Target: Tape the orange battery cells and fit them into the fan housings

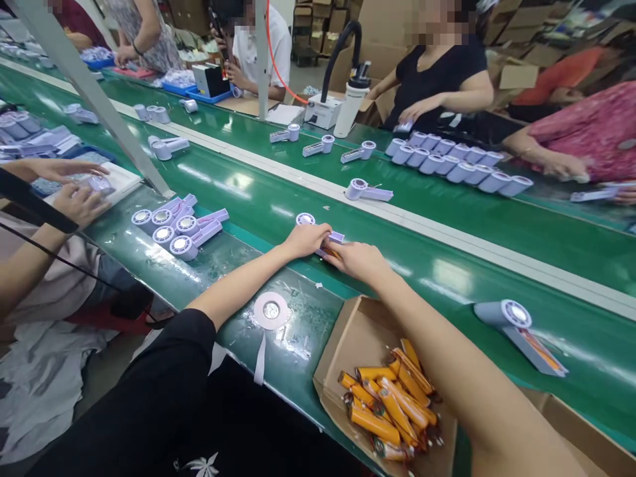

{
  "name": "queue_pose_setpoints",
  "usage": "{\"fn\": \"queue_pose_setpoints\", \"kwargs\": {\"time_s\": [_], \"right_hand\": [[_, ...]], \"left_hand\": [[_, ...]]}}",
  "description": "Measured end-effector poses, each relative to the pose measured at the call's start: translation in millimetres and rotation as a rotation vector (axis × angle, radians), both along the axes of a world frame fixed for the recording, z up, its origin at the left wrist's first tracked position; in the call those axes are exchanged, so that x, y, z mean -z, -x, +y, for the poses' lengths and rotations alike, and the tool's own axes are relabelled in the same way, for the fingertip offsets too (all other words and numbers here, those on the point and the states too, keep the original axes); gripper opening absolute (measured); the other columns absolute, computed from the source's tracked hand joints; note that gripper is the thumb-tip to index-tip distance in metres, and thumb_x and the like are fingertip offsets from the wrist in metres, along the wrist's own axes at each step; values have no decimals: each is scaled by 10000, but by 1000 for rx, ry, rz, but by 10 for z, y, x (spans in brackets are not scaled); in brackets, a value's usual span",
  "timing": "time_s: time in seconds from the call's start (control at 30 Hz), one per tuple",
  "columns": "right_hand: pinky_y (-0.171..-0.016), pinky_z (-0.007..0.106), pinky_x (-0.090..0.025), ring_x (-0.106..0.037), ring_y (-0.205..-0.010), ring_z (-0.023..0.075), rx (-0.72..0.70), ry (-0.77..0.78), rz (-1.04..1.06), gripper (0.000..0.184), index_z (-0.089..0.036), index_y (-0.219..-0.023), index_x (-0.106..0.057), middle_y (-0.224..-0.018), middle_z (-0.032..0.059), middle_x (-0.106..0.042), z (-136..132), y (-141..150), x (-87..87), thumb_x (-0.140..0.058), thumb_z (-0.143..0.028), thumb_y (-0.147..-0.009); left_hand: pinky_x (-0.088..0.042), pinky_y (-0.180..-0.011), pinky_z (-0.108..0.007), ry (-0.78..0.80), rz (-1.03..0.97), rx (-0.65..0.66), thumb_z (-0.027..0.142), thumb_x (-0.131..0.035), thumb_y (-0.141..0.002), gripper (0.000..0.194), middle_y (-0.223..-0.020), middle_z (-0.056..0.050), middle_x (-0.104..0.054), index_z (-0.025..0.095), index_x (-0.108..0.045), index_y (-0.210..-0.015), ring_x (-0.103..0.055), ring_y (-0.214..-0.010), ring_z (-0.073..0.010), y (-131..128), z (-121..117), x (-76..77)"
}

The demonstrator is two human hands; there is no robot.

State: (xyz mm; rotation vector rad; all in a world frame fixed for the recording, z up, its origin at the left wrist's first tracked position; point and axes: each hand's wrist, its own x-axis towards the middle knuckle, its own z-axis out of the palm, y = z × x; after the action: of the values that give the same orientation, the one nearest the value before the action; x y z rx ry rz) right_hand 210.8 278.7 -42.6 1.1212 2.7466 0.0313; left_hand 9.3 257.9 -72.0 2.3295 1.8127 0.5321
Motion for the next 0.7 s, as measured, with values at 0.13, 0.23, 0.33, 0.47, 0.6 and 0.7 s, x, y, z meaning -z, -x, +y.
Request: {"fn": "queue_pose_setpoints", "kwargs": {"time_s": [0.13,0.23,0.33,0.47,0.6,0.7], "right_hand": [[-836,410,-584,-783,-1151,373,-33,27,-134,521,-321,-1539,-667,-1332,171,-798,-136,172,-203,-484,-500,-1085],[-870,416,-579,-777,-1170,370,-36,55,-135,525,-330,-1549,-657,-1351,166,-790,-146,201,-320,-496,-463,-1066],[-885,406,-567,-774,-1168,359,-31,74,-123,540,-371,-1573,-631,-1360,143,-792,-162,96,-390,-527,-470,-1053],[-869,392,-552,-783,-1104,348,33,92,-85,573,-410,-1622,-581,-1260,122,-824,-232,-126,-374,-522,-525,-1064],[-857,402,-558,-787,-1091,357,100,89,-69,595,-401,-1631,-578,-1263,135,-824,-248,-140,-320,-549,-518,-1049],[-842,409,-565,-793,-1073,361,34,96,-86,508,-319,-1485,-725,-1229,168,-830,-229,-38,-292,-598,-463,-1015]], "left_hand": [[-523,-849,-323,7,-11,-12,291,-478,-1117,311,-1167,-95,-839,235,-737,-1280,-774,-1055,-259,-42,-10,-44],[-516,-857,-339,-17,-21,31,247,-482,-1092,299,-1166,-146,-829,194,-745,-1226,-764,-1059,-281,-51,-4,-64],[-510,-851,-339,-40,-31,60,207,-483,-1075,288,-1145,-154,-826,181,-748,-1185,-761,-1039,-280,-63,-10,-63],[-506,-858,-329,-44,-39,82,201,-515,-1068,258,-1144,-143,-824,192,-760,-1147,-759,-1036,-271,-140,-21,-40],[-511,-898,-347,-17,-48,94,196,-522,-1073,270,-1175,-159,-821,181,-768,-1183,-758,-1097,-286,-240,-5,-83],[-531,-872,-377,21,-25,60,187,-530,-1071,283,-1174,-193,-820,143,-776,-1202,-767,-1098,-314,-298,-97,-201]]}}
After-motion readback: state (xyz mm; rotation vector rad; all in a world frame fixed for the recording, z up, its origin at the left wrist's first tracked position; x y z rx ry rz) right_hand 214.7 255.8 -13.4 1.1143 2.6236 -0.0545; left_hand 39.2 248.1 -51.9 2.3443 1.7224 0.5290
